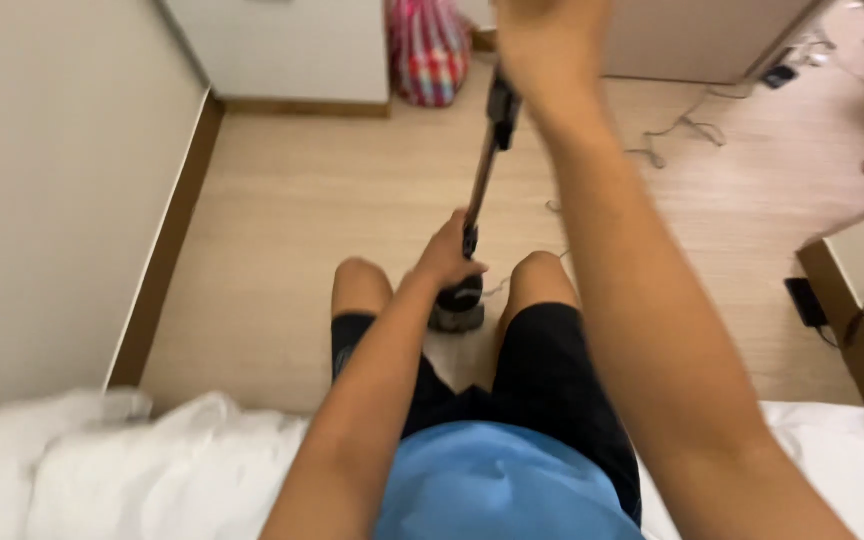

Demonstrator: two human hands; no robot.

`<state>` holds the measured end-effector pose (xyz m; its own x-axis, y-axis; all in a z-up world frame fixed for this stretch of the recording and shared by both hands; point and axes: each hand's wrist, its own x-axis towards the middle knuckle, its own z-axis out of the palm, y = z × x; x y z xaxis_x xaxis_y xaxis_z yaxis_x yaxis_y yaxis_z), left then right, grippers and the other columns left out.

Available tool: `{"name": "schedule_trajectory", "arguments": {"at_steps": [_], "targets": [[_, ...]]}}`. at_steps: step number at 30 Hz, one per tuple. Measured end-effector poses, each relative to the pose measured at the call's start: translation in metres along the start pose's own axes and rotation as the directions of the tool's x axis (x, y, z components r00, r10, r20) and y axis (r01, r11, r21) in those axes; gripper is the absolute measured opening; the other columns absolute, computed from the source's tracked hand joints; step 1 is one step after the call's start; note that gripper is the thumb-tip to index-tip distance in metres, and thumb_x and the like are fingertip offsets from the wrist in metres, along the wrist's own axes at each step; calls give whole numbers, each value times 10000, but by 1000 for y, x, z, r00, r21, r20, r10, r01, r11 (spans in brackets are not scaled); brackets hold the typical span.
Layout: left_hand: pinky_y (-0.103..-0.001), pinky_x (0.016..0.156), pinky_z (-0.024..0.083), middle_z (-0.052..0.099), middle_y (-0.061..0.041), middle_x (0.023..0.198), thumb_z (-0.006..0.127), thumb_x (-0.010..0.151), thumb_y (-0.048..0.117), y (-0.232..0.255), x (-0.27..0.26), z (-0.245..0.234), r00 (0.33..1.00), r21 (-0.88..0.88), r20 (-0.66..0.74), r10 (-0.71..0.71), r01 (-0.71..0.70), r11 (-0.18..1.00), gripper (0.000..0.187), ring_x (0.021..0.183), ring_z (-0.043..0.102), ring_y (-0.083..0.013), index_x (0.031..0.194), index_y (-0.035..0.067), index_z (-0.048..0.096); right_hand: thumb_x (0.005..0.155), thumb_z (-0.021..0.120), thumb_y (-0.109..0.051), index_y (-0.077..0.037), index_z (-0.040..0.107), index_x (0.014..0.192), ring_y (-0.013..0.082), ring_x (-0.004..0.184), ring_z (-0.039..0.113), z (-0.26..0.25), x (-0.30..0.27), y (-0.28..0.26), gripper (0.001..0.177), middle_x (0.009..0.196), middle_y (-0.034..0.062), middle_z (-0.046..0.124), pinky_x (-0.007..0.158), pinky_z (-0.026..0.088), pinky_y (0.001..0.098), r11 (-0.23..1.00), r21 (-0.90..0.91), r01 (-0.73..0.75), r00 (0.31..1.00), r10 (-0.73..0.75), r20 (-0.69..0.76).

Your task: Disassembling and reassembling the components of a handheld vacuum cleaner.

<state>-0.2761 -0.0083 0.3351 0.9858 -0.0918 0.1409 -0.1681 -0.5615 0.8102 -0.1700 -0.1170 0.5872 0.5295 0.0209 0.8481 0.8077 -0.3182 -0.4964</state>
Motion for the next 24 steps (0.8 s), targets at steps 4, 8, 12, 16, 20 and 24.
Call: {"name": "schedule_trajectory", "arguments": {"at_steps": [4,8,12,16,20,24], "targets": [[-502,1062,417,497,-338,1401,908,692,94,-44,23,48,919,45,-198,341,-339,940,985,1284,489,-503,1468,7,307,1020,780,-197,27,610,1114,277,913,656,-12,22,-23,296,973,156,674,821,544,408,970,-160,181,958,-211,-194],[-475,1027,470,595,-237,1348,829,788,106,-11,31,25,998,-67,-54,45,-49,997,787,1261,566,-444,1440,87,389,1044,704,-304,24,540,1083,215,770,561,-30,35,-52,369,858,103,572,726,495,371,957,155,-246,969,237,73],[-457,1035,479,609,-220,1323,794,817,102,-13,45,33,1000,-69,1,-12,12,998,751,1248,590,-418,1461,94,408,1060,658,-409,-38,519,1214,129,905,603,-47,12,-10,425,1011,10,575,828,565,319,899,329,-290,943,210,258],[-450,1059,463,573,-231,1350,811,813,130,-23,44,32,995,-28,-60,81,-83,996,799,1244,565,-422,1475,50,371,1161,574,-406,-24,457,1442,181,1171,561,-74,-38,22,488,1260,61,588,1025,499,338,896,315,-313,896,168,411],[-443,1067,432,538,-242,1374,828,815,153,-11,45,27,992,-17,-13,122,-122,992,781,1271,521,-421,1450,40,388,1056,395,-524,-68,435,1517,247,1336,578,-95,-86,28,650,1478,102,578,988,489,381,761,124,-637,704,508,497],[-445,1091,419,507,-250,1346,830,814,161,-26,45,36,971,-32,-12,240,-240,970,772,1274,508,-425,1429,11,388,1027,432,-585,-41,390,1510,299,1363,525,-85,-126,31,729,1451,184,547,1084,460,435,746,220,-629,721,454,523]]}}
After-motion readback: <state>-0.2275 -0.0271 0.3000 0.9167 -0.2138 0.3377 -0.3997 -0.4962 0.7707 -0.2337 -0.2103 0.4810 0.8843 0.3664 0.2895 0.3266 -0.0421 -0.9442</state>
